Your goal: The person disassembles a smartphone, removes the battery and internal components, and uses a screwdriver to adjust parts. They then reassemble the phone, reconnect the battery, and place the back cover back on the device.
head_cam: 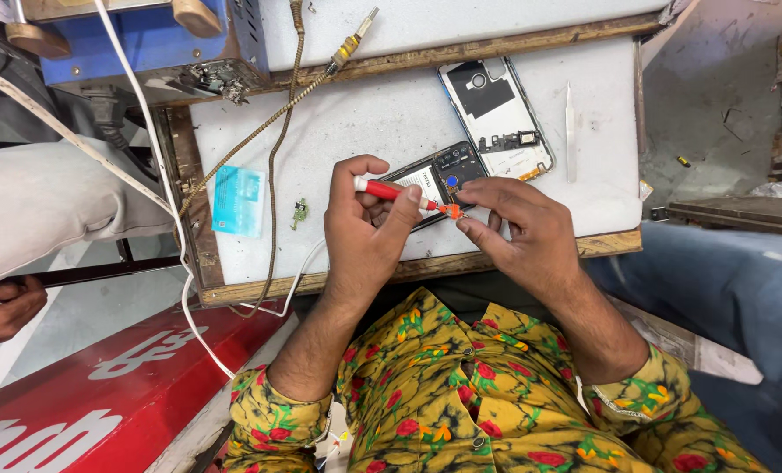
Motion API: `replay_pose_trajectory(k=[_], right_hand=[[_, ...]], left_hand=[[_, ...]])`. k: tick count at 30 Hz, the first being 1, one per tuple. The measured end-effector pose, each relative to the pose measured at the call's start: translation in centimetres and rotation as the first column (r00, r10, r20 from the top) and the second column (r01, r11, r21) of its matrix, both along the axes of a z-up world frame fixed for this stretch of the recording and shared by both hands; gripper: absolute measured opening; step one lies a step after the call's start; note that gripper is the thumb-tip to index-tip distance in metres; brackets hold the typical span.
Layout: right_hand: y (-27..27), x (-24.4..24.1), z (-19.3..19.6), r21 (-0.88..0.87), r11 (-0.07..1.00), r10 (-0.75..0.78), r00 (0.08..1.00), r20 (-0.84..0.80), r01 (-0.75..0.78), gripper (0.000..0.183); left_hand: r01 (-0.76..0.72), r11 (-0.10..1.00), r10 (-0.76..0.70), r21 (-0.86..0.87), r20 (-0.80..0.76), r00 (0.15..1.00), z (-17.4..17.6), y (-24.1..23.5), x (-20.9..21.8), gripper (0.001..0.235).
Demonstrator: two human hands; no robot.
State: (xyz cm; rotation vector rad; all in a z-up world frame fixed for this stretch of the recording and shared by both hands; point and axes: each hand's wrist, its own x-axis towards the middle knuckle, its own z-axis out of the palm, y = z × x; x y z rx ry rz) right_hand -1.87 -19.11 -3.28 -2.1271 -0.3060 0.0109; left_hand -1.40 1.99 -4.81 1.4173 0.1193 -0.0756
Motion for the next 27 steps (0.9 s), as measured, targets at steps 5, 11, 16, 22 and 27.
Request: replay_pose_trajectory(k=[5,11,16,22,27], right_hand=[[0.4,-0.1,0.2,0.022,0.998,-0.055,0.994,0.089,0.053,0.029],[0.9,-0.2,-0.5,-0.056,0.996,-0.042,0.941,0.337,0.065,0.016],[0.9,-0.5,-0.9,-0.102,0.988,-0.076,0.941,0.330,0.116,0.012],[-1.7,1.7,-0.7,-0.202,0.954,-0.164,0.952,0.258,0.219,0.008],[-3.2,3.2,-0.5,-0.372,0.894,-0.159,0.953,0.257,0.249,0.018]], left_hand=[[-0.066,0.994,0.060,-0.091,-0.070,0.996,-0.4,-0.1,0.3,0.035],[-0.099,0.995,0.099,0.003,-0.024,0.995,0.1,-1.2,-0.3,0.036],[-0.147,0.932,0.129,0.330,0.077,0.989,0.4,-2.1,-0.9,0.037],[-0.136,0.975,0.098,0.178,0.210,0.973,-0.5,-1.4,-0.6,0.038],[-0.081,0.995,0.065,0.058,0.242,0.968,-1.1,-1.1,-0.5,0.037]])
